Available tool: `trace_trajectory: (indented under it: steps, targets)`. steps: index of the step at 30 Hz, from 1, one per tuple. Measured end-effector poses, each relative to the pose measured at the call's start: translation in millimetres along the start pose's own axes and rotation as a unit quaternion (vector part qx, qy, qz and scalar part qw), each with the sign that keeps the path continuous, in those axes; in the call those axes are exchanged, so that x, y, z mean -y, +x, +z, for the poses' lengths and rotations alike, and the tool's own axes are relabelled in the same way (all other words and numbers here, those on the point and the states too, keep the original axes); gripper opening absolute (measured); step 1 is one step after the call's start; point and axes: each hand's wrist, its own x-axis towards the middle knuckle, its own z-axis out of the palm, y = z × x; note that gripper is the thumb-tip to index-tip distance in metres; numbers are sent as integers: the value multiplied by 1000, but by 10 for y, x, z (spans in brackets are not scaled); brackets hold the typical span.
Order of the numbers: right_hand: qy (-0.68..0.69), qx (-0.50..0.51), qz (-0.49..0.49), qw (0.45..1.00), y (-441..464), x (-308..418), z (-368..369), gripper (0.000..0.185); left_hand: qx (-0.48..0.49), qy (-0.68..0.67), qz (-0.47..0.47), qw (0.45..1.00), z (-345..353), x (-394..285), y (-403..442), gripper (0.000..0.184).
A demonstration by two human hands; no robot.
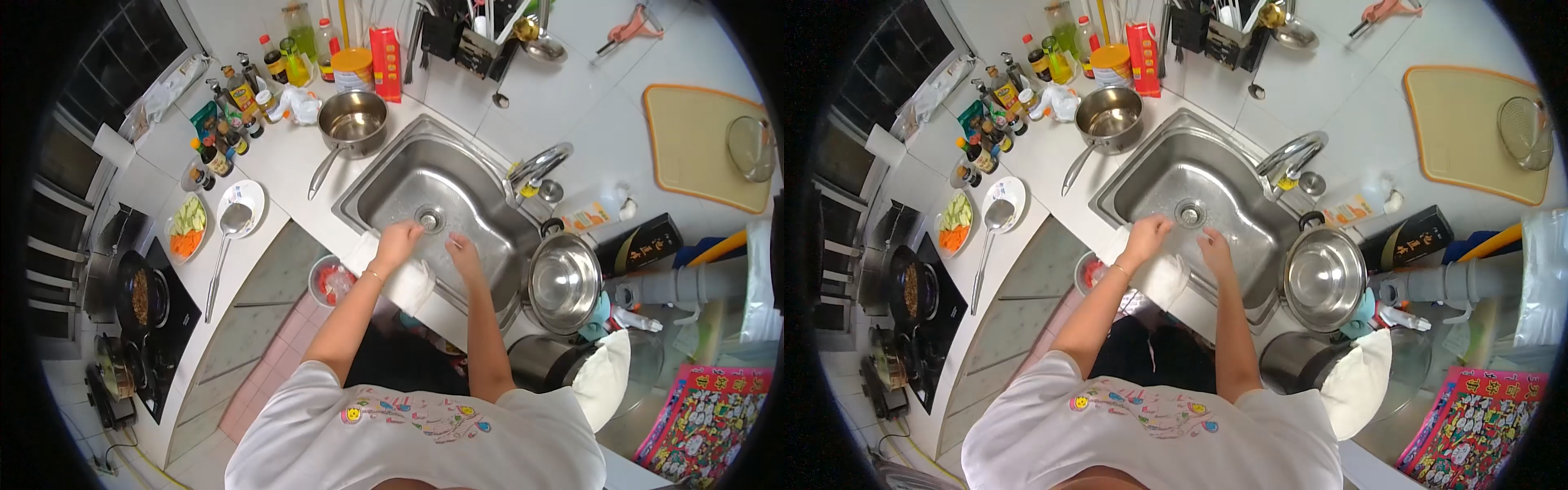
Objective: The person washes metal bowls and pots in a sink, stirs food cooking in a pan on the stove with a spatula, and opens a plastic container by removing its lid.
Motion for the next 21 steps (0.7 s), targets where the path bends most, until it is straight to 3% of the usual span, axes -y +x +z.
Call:
trace_trajectory:
  steps: [1,4,7,10,11,12,13,15,17,19,21]
  targets:
    - [53,20,-53,997,-16,395,-64,44,-13,28,10,999,-194,-348,123,24]
    - [236,121,-133,955,-370,1491,-261,43,-97,-130,88,983,-652,-1134,290,23]
    - [405,240,-196,860,-568,1917,-394,45,41,-234,38,971,-1022,-1421,249,21]
    - [328,161,-30,930,-396,1345,6,53,162,-152,64,973,-596,-401,289,28]
    - [135,88,-12,987,-213,843,125,53,189,276,74,939,-626,-197,-12,47]
    - [-114,3,-19,993,-89,137,179,53,196,235,37,951,-547,-7,-304,52]
    - [-142,-22,-48,988,-16,-353,197,53,195,200,5,960,-506,194,-452,58]
    - [-65,-25,-63,996,-133,-474,272,53,183,196,-16,963,-822,239,-474,67]
    - [-69,-17,-42,997,-598,341,354,52,145,55,43,987,-1137,132,-540,63]
    - [74,-4,-90,993,-1001,1284,482,50,113,-37,89,989,-1670,-211,-466,60]
    - [267,81,-136,951,-1315,1801,594,46,115,-92,103,984,-2245,-769,-541,56]
